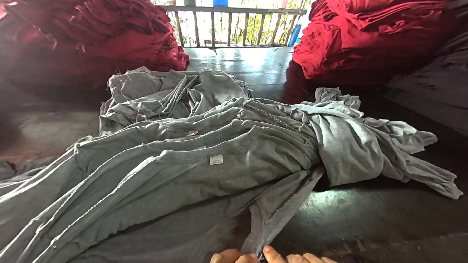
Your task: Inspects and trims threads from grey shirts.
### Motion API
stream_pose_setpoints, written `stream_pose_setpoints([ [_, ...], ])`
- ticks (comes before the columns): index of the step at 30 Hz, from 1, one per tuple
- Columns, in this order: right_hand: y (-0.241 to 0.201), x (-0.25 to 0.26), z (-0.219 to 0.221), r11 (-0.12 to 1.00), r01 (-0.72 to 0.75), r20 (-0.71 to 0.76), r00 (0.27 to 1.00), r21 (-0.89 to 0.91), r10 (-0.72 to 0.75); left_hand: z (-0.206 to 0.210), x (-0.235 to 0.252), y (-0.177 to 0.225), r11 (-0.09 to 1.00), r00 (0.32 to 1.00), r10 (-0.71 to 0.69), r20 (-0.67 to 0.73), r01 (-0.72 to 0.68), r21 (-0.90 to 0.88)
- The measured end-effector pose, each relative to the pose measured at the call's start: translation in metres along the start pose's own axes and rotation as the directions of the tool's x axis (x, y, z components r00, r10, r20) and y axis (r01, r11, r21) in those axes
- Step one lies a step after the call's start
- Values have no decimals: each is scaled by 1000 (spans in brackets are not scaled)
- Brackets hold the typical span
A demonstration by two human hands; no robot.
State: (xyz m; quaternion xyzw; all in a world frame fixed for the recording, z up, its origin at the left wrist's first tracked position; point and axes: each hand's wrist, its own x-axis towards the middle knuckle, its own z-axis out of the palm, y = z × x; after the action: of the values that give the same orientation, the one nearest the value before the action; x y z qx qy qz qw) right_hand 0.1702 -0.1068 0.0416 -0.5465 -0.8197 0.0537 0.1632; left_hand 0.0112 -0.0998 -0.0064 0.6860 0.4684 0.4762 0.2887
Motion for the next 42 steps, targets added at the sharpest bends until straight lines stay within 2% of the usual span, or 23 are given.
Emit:
stream_pose_setpoints([
  [2, 1, 2, 1, 1000, 8, -8, 1000, 4, -8, -4, 5, 2, 993, 992, -112, 59, 114, -28],
  [4, 1, 4, 2, 998, -23, 22, 1000, 59, 22, -8, 12, 3, 945, 945, -293, 149, 309, -103],
  [7, 6, 12, -8, 978, -129, 107, 988, 162, 113, -12, 19, -1, 758, 811, -532, 242, 584, -290],
  [10, 13, 13, -15, 973, -142, 125, 985, 184, 120, -12, 19, -7, 559, 720, -628, 295, 681, -473],
  [13, 8, 10, -12, 981, -113, 109, 989, 160, 97, -8, 17, -7, 490, 705, -638, 309, 681, -543],
  [20, -6, 11, -4, 997, -69, 59, 996, 29, 67, -9, 12, -5, 606, 804, -527, 274, 582, -542],
  [25, -8, 13, 1, 999, -51, 59, 997, -13, 52, -10, 13, -6, 542, 779, -562, 279, 601, -588],
  [31, -6, 12, 12, 997, -49, 41, 998, -53, 52, -11, 11, -10, 542, 787, -547, 286, 594, -595],
  [37, 5, 14, -3, 943, -288, 172, 950, 167, 260, -13, 8, -10, 484, 744, -604, 287, 628, -609],
  [40, 7, 14, -9, 951, -229, 212, 960, 208, 185, -11, 7, -10, 471, 728, -622, 288, 642, -605],
  [42, -1, 11, -6, 972, -159, 186, 974, 175, 126, -10, 7, -9, 467, 731, -621, 281, 634, -617],
])
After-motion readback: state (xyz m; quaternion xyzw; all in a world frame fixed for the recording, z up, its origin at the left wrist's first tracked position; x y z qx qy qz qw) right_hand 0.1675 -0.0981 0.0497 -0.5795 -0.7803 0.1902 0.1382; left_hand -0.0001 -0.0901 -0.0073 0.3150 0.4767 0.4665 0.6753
